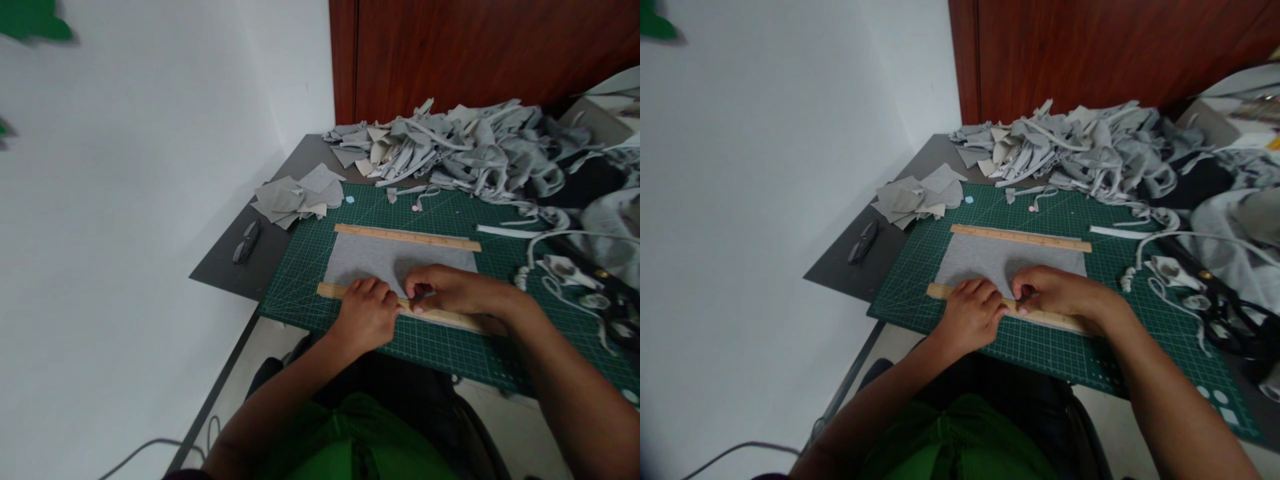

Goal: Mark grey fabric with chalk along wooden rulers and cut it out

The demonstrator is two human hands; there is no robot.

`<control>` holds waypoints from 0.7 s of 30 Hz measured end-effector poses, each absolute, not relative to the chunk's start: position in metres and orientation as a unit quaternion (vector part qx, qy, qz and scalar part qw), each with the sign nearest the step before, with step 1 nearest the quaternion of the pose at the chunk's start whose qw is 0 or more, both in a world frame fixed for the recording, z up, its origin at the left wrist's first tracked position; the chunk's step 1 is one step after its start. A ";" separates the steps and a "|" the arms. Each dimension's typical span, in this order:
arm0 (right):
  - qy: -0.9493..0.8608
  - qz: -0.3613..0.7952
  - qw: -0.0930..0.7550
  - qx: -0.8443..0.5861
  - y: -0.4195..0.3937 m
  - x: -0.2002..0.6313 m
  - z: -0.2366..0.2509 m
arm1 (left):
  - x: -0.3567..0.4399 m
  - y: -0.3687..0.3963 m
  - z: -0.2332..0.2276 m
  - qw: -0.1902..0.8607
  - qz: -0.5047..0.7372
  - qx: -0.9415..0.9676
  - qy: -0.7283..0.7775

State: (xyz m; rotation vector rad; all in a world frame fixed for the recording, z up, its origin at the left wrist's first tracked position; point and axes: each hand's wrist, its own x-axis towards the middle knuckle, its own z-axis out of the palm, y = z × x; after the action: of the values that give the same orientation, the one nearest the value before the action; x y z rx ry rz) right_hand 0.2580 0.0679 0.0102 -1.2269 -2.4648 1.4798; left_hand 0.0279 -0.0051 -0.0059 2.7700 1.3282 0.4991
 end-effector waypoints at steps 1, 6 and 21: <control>-0.790 0.471 0.008 -0.393 0.068 0.258 0.010 | 0.028 -0.005 -0.006 0.015 0.161 0.890 0.426; -0.792 0.471 0.008 -0.388 0.068 0.258 0.011 | 0.028 -0.004 -0.007 0.017 0.167 0.891 0.422; -0.793 0.473 0.005 -0.383 0.068 0.257 0.014 | 0.027 -0.004 -0.005 0.021 0.176 0.891 0.418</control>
State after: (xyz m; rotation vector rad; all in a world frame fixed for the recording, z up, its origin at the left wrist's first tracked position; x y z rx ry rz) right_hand 0.2570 0.0683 0.0142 -1.2008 -2.4834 1.4821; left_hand 0.0270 -0.0037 -0.0054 2.7624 1.2966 0.5445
